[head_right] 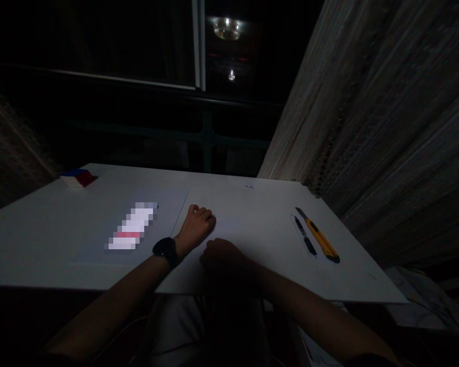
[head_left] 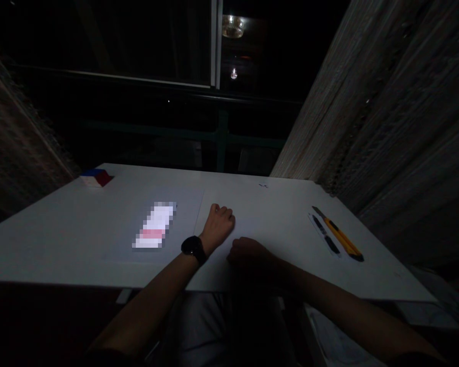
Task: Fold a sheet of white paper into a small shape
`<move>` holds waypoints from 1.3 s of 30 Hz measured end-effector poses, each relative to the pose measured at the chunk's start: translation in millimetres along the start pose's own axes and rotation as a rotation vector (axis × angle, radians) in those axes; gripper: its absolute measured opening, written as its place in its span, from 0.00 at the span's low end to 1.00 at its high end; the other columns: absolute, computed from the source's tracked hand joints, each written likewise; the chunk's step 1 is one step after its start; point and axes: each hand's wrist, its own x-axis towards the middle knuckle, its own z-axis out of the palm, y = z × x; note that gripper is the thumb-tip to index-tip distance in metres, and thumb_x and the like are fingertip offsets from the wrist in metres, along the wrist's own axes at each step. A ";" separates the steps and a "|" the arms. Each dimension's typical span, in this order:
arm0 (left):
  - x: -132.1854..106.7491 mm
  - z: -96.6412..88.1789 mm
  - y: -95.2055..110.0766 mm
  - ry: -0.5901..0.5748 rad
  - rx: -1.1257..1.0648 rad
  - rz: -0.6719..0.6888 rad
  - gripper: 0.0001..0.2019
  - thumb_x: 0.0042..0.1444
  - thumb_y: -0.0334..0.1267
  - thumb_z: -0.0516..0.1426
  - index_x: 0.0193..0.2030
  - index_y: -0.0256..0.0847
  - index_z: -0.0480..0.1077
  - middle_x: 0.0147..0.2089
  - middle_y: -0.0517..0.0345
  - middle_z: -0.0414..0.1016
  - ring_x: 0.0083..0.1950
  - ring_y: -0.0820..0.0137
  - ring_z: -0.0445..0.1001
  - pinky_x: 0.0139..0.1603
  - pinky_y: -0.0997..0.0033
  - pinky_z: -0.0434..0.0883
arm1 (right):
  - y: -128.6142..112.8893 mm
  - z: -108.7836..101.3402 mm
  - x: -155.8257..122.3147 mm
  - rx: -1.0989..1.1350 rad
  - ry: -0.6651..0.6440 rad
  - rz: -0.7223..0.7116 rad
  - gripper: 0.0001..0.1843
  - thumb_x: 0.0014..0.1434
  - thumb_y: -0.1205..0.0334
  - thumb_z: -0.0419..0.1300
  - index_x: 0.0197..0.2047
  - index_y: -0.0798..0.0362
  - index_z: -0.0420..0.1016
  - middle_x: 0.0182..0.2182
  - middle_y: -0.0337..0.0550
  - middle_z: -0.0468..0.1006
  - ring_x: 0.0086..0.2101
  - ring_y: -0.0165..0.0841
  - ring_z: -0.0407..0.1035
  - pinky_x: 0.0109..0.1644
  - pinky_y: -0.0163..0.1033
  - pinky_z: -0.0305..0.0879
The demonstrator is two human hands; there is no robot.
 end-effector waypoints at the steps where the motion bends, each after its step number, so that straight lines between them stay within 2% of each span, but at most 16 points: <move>1: 0.0 -0.5 0.3 -0.002 -0.002 -0.002 0.07 0.55 0.27 0.51 0.31 0.35 0.70 0.34 0.48 0.70 0.38 0.63 0.65 0.41 0.57 0.53 | 4.0 0.1 -0.7 -0.011 -0.012 0.012 0.13 0.61 0.67 0.49 0.27 0.53 0.69 0.24 0.43 0.70 0.28 0.32 0.58 0.31 0.38 0.51; 4: -0.4 -1.4 -0.1 -0.012 -0.010 -0.010 0.07 0.55 0.27 0.51 0.31 0.35 0.70 0.34 0.48 0.70 0.39 0.63 0.65 0.42 0.57 0.53 | 19.9 -4.0 -7.6 -0.090 -0.016 0.111 0.14 0.60 0.64 0.50 0.25 0.55 0.69 0.22 0.45 0.70 0.28 0.33 0.60 0.31 0.38 0.52; 7: -1.8 -1.7 -2.5 -0.023 -0.005 -0.036 0.08 0.55 0.28 0.51 0.31 0.35 0.71 0.34 0.48 0.70 0.39 0.63 0.65 0.41 0.57 0.53 | 44.9 -11.2 -20.8 -0.155 0.102 0.224 0.15 0.61 0.60 0.49 0.27 0.56 0.70 0.25 0.46 0.72 0.30 0.33 0.62 0.34 0.37 0.54; 9: -2.9 -1.5 -4.6 -0.027 0.003 -0.068 0.08 0.55 0.28 0.51 0.31 0.35 0.71 0.34 0.47 0.70 0.39 0.62 0.65 0.41 0.57 0.53 | 64.7 -14.2 -29.1 -0.182 0.178 0.366 0.14 0.61 0.59 0.49 0.29 0.56 0.70 0.27 0.46 0.73 0.32 0.33 0.63 0.36 0.36 0.54; 11: -3.8 -1.0 -6.1 -0.032 0.006 -0.087 0.08 0.55 0.28 0.51 0.31 0.35 0.71 0.34 0.47 0.70 0.39 0.62 0.65 0.41 0.57 0.53 | 82.3 -14.2 -34.1 -0.201 0.176 0.477 0.14 0.61 0.59 0.49 0.30 0.56 0.70 0.27 0.46 0.73 0.32 0.33 0.64 0.35 0.36 0.54; 14: -4.5 -0.1 -6.7 -0.032 0.000 -0.086 0.08 0.55 0.28 0.50 0.31 0.35 0.71 0.34 0.47 0.70 0.39 0.63 0.65 0.41 0.57 0.53 | 98.3 -10.2 -34.6 -0.202 0.121 0.531 0.14 0.62 0.59 0.48 0.30 0.56 0.70 0.28 0.46 0.74 0.33 0.33 0.64 0.36 0.35 0.54; 18: -4.6 0.2 -5.7 -0.020 0.013 -0.087 0.08 0.55 0.27 0.51 0.30 0.35 0.70 0.34 0.48 0.70 0.39 0.63 0.65 0.41 0.57 0.53 | 105.2 -7.2 -30.9 -0.237 0.099 0.532 0.14 0.62 0.60 0.48 0.31 0.56 0.70 0.29 0.47 0.74 0.35 0.34 0.64 0.37 0.36 0.54; 24: -4.2 -0.4 -5.5 -0.019 0.013 -0.090 0.08 0.54 0.27 0.51 0.30 0.35 0.70 0.33 0.47 0.70 0.39 0.62 0.65 0.40 0.58 0.53 | 116.7 -13.4 -29.4 -0.275 0.024 0.563 0.14 0.62 0.61 0.48 0.33 0.57 0.71 0.31 0.49 0.75 0.37 0.36 0.65 0.38 0.37 0.55; 29: -4.0 0.8 -5.9 -0.029 -0.003 -0.097 0.08 0.54 0.27 0.51 0.30 0.35 0.70 0.33 0.47 0.70 0.39 0.62 0.65 0.41 0.57 0.53 | 119.6 -17.6 -27.1 -0.325 -0.003 0.494 0.12 0.61 0.65 0.48 0.33 0.58 0.72 0.31 0.50 0.76 0.37 0.36 0.65 0.39 0.38 0.55; 34: -3.9 2.1 -6.1 -0.026 0.019 -0.092 0.07 0.54 0.27 0.52 0.30 0.35 0.71 0.33 0.48 0.70 0.39 0.62 0.66 0.41 0.57 0.53 | 111.2 -21.7 -21.2 -0.406 -0.034 0.380 0.09 0.59 0.69 0.50 0.32 0.59 0.71 0.29 0.50 0.75 0.34 0.37 0.65 0.37 0.39 0.55; 39: -4.4 0.7 -5.2 -0.029 0.002 -0.097 0.07 0.55 0.28 0.51 0.30 0.34 0.70 0.34 0.47 0.71 0.39 0.62 0.66 0.41 0.57 0.53 | 85.2 -20.6 -14.5 -0.381 -0.019 0.266 0.06 0.56 0.72 0.53 0.32 0.59 0.71 0.27 0.50 0.74 0.34 0.36 0.64 0.35 0.39 0.55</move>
